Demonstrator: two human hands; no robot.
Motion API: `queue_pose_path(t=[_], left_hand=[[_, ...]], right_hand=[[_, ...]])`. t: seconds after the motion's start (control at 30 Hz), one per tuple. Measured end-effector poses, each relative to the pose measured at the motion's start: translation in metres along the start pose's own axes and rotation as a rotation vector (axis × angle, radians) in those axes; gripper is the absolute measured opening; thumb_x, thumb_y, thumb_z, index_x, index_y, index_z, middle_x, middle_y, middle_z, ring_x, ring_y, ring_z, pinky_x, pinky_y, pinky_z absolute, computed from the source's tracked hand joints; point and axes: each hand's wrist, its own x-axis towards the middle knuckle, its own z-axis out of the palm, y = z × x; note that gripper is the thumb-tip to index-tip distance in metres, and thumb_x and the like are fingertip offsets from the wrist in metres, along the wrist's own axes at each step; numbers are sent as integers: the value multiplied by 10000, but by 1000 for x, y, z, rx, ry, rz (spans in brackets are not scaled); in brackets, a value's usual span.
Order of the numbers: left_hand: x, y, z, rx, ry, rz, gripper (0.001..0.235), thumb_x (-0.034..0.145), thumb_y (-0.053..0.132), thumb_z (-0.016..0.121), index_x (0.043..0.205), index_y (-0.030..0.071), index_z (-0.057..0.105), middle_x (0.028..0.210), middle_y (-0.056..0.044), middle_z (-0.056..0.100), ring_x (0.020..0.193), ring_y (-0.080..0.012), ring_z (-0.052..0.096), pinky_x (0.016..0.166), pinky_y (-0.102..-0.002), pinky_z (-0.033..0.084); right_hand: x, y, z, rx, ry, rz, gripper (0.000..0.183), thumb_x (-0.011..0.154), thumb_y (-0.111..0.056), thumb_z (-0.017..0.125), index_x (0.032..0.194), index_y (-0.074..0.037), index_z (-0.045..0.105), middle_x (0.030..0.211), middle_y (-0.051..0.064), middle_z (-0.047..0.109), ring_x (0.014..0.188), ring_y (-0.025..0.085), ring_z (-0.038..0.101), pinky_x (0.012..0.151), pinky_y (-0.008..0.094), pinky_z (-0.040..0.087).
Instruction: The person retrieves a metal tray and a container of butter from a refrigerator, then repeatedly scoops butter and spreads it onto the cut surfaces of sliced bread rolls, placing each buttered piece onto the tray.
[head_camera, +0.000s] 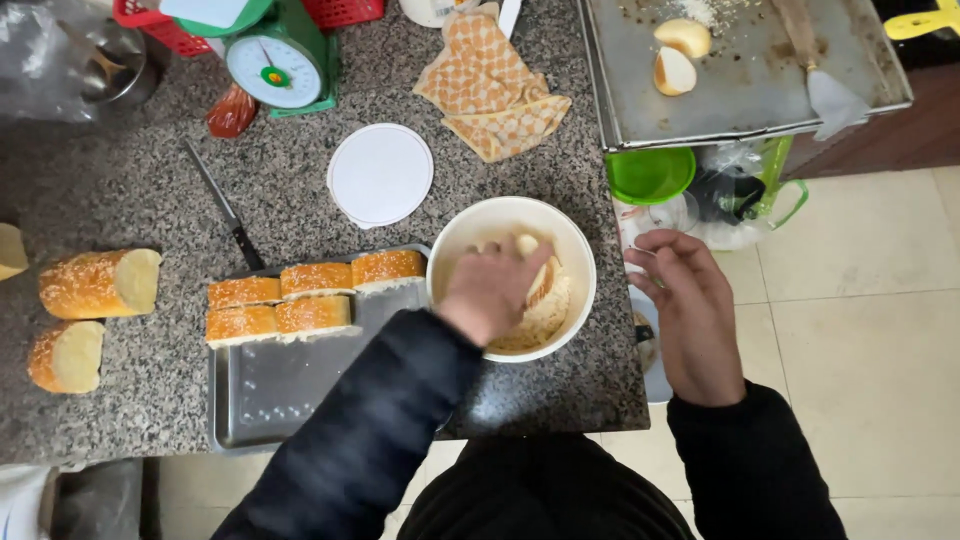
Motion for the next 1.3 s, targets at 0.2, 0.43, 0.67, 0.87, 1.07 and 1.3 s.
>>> queue_pose_path(t=[0.2,0.43,0.67,0.87,1.07,1.3], left_hand=[[-8,1,-10,13,13,4,886,995,345,855,1699,290,321,1412,-187,639,1287,-428,712,1089,-564,520],[3,-3,14,-73,12,40,797,992,266,835,1657,278,396,1385,-223,690,1243,-476,743,1079,-593,536],[-113,-73,-57,-991,431,311,824,897,-20,760,1649,11,425,1522,-471,576,1433,-745,500,1151,-849,441],[-98,-92,23,-1788,470,506,982,831,-36,704,1721,93,309,1699,-251,351,1436,-469,514,1133,-654,604],[-98,-82,28,-1808,459,572,1002,845,40,763,1734,89,304,1638,-243,408,1432,-452,494,1123,-602,608],[-100,-75,35,-1805,428,564,1022,816,-74,729,1741,100,332,1716,-251,378,1321,-367,610,1025,-480,666]], right_hand=[[-3,-8,4,-31,-12,-4,302,1197,-245,566,1390,-14,600,1394,129,589,1390,281,648,1175,462,501],[-6,-6,10,-42,-21,-33,228,1216,-182,549,1344,-8,622,1321,137,638,1312,281,702,1125,437,550],[-3,-1,19,-161,-25,-179,200,1198,-146,622,1350,-23,663,1279,96,662,1249,243,678,1074,388,546],[-11,-25,59,-399,-336,-432,251,1023,-49,802,1269,-99,814,1005,79,861,953,187,776,910,409,616],[-26,-44,87,-571,-396,-745,228,984,-34,833,1195,-119,846,906,66,742,752,230,711,735,388,601],[-21,-38,87,-626,-393,-834,112,1040,12,739,1111,-56,791,1009,112,569,915,353,692,836,481,602]])
